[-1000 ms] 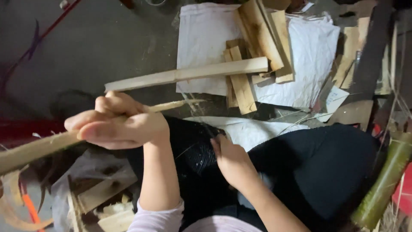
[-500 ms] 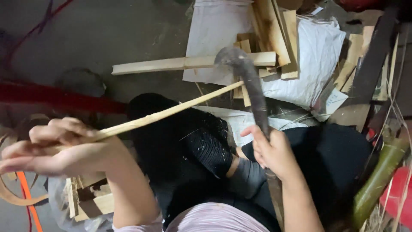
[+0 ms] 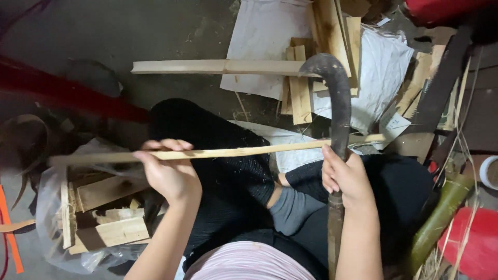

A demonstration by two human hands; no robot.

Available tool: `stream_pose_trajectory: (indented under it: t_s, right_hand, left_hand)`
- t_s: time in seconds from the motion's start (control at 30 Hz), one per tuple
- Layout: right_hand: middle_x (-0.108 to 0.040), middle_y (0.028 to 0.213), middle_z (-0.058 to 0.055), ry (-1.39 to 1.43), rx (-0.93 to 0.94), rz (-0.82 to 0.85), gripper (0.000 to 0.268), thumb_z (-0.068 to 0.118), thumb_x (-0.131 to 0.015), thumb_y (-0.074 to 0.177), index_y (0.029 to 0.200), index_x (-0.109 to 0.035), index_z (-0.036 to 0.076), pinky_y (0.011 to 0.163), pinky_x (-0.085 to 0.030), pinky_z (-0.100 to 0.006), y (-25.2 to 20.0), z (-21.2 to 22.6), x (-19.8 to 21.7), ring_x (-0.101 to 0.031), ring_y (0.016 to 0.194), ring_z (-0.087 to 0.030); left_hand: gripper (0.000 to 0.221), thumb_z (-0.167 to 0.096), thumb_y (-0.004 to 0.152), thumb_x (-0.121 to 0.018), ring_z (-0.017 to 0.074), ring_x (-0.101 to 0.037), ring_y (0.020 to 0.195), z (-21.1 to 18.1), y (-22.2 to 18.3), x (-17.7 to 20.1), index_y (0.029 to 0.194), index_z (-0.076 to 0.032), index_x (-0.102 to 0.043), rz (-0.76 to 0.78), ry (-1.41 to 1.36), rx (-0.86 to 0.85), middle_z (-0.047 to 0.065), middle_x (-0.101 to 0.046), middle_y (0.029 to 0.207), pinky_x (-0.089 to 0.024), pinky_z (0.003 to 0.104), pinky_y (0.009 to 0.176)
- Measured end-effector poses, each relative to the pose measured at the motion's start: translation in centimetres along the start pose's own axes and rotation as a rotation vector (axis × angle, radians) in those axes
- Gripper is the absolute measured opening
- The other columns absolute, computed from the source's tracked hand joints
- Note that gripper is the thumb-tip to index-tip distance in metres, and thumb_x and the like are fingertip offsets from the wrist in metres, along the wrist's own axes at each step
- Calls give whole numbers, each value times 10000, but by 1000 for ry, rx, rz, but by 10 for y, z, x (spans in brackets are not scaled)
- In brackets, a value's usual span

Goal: Shaving and trimming a thin strip of wood using a sickle-like hand tool while sitting on the floor.

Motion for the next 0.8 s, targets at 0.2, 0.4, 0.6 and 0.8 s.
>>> stream_pose_trajectory:
  t_s: [0.2, 0.4, 0.6, 0.8]
  right_hand:
    - [-261, 445, 25, 78, -39, -13, 260, 171, -538, 1064, 1058, -646, -65, 242, -343, -284, 24, -28, 31, -322, 228, -120]
    - [-263, 468, 28, 63, -71, -12, 322, 204, -492, 1084, 1195, -628, -65, 256, -346, -265, 31, -38, 28, -326, 250, -105]
    - [-273, 461, 7, -8, 31, -129, 425, 282, -442, 1107, 1191, -664, -70, 256, -370, -292, 1, -24, 51, -348, 254, -133]
    - [-336, 494, 1, 0, 103, -230, 726, 554, -312, 1081, 1187, -654, -78, 302, -349, -262, -41, -21, 69, -366, 308, -113]
  left_hand:
    - [562, -496, 994, -483, 312, -754, 969, 50, -98, 7, 1380, -92, -540, 505, 883, 652, 208, -760, 1119, -601, 395, 847]
    - [398, -292, 856, -780, 335, -701, 933, 50, -140, -90, 1215, -150, -685, 1090, 1344, -85, 107, -713, 1049, -574, 396, 768]
    - [383, -267, 766, -814, 325, -584, 988, 139, -157, -114, 1062, -54, -699, 1178, 1676, -778, 138, -626, 1023, -467, 394, 788]
    - [46, -150, 885, -614, 274, -644, 716, 123, -141, -111, 871, -109, -629, 1215, 1547, -637, 58, -636, 753, -487, 385, 634]
Point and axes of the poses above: each hand's wrist, its own y-axis towards the middle knuckle, its own x-axis out of the back of the hand, z = x × y, the point moved 10 cm from there along y, towards the middle knuckle
